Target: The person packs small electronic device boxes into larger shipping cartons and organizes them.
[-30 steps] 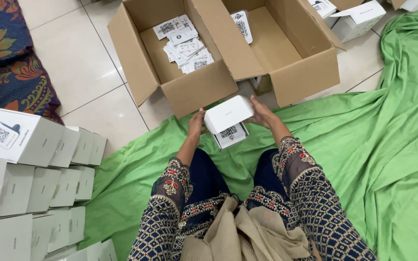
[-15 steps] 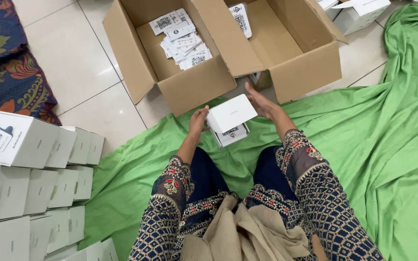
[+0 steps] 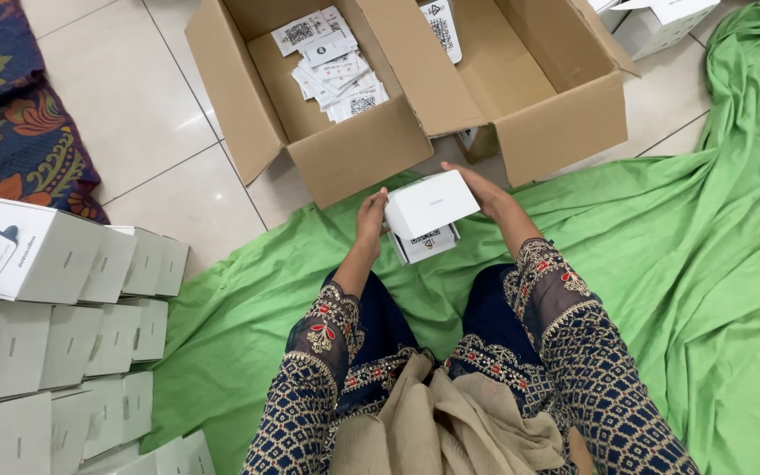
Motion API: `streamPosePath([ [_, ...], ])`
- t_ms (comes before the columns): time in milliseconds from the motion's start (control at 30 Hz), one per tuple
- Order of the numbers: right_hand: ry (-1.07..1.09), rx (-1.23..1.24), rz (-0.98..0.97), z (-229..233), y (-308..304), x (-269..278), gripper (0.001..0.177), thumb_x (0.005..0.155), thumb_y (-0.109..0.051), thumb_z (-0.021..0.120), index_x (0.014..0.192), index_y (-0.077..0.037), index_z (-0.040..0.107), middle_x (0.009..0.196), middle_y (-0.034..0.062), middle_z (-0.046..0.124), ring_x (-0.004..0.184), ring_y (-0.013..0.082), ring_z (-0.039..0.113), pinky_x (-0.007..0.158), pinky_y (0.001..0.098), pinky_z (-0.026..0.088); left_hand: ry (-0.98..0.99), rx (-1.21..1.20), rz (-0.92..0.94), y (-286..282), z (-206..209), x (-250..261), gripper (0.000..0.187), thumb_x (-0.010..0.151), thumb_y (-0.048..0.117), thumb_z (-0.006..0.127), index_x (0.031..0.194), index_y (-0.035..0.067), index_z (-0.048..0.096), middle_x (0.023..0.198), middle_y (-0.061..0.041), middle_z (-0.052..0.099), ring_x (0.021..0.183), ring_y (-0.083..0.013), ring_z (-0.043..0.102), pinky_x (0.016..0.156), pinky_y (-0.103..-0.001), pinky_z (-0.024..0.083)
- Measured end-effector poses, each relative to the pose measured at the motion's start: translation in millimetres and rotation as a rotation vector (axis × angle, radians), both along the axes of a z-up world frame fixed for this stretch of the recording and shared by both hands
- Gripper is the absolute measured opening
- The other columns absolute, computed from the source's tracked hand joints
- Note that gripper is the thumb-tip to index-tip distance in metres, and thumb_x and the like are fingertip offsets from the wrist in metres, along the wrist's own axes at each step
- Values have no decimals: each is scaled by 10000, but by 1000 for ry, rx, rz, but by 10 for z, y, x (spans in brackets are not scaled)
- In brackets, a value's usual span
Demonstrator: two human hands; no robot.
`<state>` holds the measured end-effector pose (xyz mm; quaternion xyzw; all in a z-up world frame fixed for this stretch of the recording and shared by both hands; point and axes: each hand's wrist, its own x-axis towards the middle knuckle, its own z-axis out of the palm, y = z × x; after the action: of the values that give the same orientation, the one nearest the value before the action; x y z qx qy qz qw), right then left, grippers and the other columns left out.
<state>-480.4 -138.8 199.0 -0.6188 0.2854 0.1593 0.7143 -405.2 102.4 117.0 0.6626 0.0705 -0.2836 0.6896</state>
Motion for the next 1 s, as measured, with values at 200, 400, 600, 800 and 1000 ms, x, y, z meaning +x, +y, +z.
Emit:
streamPosePath([
  [200,-37,33,-50,-24,-1,3,671,849,-631,655,1241,-87,670,1215,92,706,1076,199,660,950,338,524,-9,-49,46,-62,-2,-14,485,923,519,649,1218,135,671,1047,15,685,928,-131,618,724,-350,519],
  [400,-31,85,3,-75,33,23,698,855,-628,661,1230,-40,690,1211,101,726,1066,204,679,950,339,537,-81,71,13,-22,-43,61,486,946,506,606,1208,107,694,1030,-13,712,907,-142,627,693,-335,521],
  [600,-6,29,-48,-112,15,-12,645,867,-558,691,1228,-24,699,1141,93,732,1004,213,684,892,372,560,-80,128,20,-50,391,-78,556,908,543,647,1212,81,701,1014,-33,714,873,-141,645,703,-320,544],
  [800,-1,14,-89,-97,27,-37,590,809,-435,799,1228,-31,706,1076,66,732,942,197,670,796,387,572,-133,281,43,-50,155,-34,651,800,430,779,1303,42,640,1040,-175,750,884,-245,686,767,-367,558],
  [1000,-200,-416,185,-952,-327,64,758,692,-451,887,1262,-19,638,1083,88,773,997,247,735,779,452,586,-163,364,-19,-50,-636,-144,774,811,449,829,1370,-13,557,1262,-235,678,1152,-322,683,981,-400,532],
])
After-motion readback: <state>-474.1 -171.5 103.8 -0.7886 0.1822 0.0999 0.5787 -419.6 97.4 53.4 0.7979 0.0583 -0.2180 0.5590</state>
